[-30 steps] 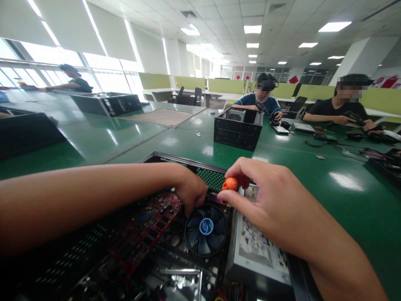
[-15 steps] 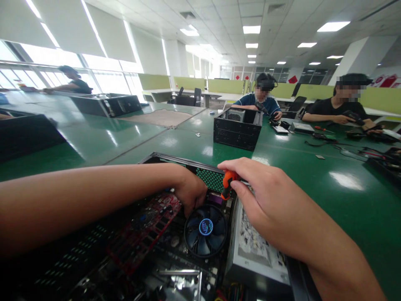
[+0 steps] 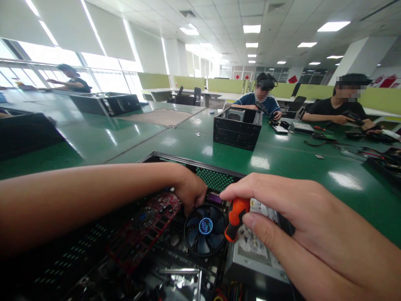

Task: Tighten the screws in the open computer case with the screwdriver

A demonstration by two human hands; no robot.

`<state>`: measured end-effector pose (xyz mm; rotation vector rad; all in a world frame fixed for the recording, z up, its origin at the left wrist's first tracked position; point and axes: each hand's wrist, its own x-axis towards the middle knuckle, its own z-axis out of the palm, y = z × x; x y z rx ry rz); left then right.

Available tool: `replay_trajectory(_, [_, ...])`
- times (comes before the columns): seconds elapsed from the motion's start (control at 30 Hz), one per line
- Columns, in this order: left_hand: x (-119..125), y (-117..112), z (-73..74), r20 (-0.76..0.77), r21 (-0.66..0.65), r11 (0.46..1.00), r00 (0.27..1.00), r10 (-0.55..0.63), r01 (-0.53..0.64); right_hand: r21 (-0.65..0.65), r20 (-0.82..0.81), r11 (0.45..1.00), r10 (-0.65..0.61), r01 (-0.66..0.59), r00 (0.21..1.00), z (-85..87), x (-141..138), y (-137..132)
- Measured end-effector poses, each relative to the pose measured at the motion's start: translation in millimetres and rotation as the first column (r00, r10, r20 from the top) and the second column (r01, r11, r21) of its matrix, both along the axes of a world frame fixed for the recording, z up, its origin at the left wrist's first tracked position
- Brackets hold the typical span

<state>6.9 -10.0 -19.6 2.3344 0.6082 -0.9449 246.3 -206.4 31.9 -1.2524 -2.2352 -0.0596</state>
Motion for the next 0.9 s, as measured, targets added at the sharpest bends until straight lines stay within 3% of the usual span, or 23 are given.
replay_trajectory(0.3, [2.7,-2.1,5.3,-0.026,0.018,1.0,0.999,-0.019,0.02,-0.025,0.036,0.987,0.159,-0.158,0.987,7.2,-21.6,11.5])
replay_trajectory(0.57, [1.3,-3.6,2.5,-0.029,0.014,1.0,1.0,-0.003,0.004,-0.006,0.069,0.996,0.086,-0.086,0.994,3.8,-18.9,9.2])
replay_trajectory(0.9, [0.6,-2.9,2.7,-0.018,0.001,1.0,1.0,0.009,-0.009,-0.017,-0.001,0.998,0.054,-0.054,0.999,0.4,-18.7,7.9])
